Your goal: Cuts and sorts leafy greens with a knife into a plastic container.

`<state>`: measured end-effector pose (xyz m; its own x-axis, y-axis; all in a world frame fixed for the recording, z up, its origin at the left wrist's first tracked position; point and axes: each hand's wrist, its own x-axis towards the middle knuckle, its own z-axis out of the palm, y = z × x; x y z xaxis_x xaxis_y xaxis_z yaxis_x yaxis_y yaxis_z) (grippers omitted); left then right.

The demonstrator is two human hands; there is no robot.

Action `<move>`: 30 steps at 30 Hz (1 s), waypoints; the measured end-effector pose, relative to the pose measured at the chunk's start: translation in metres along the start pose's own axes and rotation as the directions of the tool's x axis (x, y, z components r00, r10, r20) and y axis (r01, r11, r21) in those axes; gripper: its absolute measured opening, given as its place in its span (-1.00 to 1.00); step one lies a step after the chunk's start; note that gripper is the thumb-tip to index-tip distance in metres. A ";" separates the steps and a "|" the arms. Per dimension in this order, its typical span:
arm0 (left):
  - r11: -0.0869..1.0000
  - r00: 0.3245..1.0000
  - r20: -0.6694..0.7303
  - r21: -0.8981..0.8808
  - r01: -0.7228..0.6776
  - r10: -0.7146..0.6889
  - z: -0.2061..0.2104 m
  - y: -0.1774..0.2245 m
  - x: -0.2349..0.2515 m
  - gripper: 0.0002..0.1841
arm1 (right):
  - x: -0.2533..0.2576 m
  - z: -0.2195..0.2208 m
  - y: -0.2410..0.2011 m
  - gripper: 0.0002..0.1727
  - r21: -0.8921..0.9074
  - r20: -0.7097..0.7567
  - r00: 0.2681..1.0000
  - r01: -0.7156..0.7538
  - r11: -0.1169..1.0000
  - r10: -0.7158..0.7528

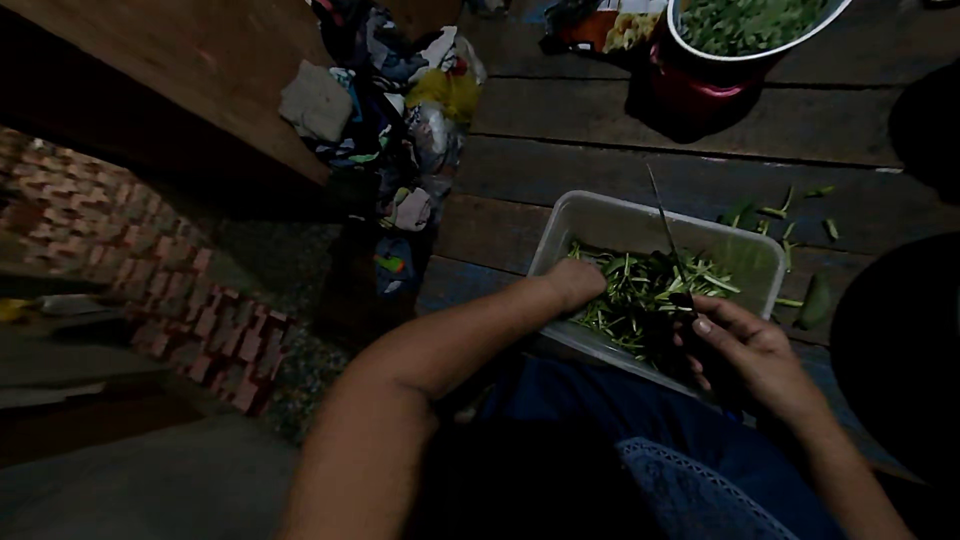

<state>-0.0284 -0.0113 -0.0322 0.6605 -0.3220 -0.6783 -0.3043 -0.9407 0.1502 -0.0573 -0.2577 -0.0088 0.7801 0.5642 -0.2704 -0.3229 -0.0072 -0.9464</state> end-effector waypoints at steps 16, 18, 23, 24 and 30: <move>0.946 0.928 -0.362 -0.321 -0.034 -0.089 -0.097 -0.041 -0.057 -0.81 | 0.004 -0.002 0.004 -0.63 0.026 0.001 0.999 0.055 0.998 -0.055; 0.962 0.965 -0.259 -0.271 -0.034 -0.038 -0.096 -0.038 -0.054 -0.81 | 0.005 -0.002 0.004 -0.65 0.046 0.008 0.998 0.055 0.997 -0.056; 0.997 0.995 -0.072 -0.003 0.073 -0.073 -0.066 -0.011 -0.021 -0.78 | 0.004 -0.003 0.003 -0.65 0.075 0.024 0.998 0.051 0.996 -0.053; 0.995 0.996 -0.040 0.051 0.087 -0.085 -0.060 -0.006 -0.015 -0.78 | 0.004 -0.003 0.003 -0.64 0.071 0.028 0.998 0.046 0.996 -0.048; 0.980 0.999 0.029 0.196 0.025 -0.031 -0.031 -0.016 0.022 -0.78 | 0.003 -0.004 0.004 -0.61 0.051 0.035 0.999 0.033 0.998 -0.035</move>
<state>0.0123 -0.0071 -0.0268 0.6493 -0.2896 -0.7032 -0.4168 -0.9089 -0.0106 -0.0542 -0.2590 -0.0143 0.7715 0.5930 -0.2307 -0.3237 0.0536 -0.9446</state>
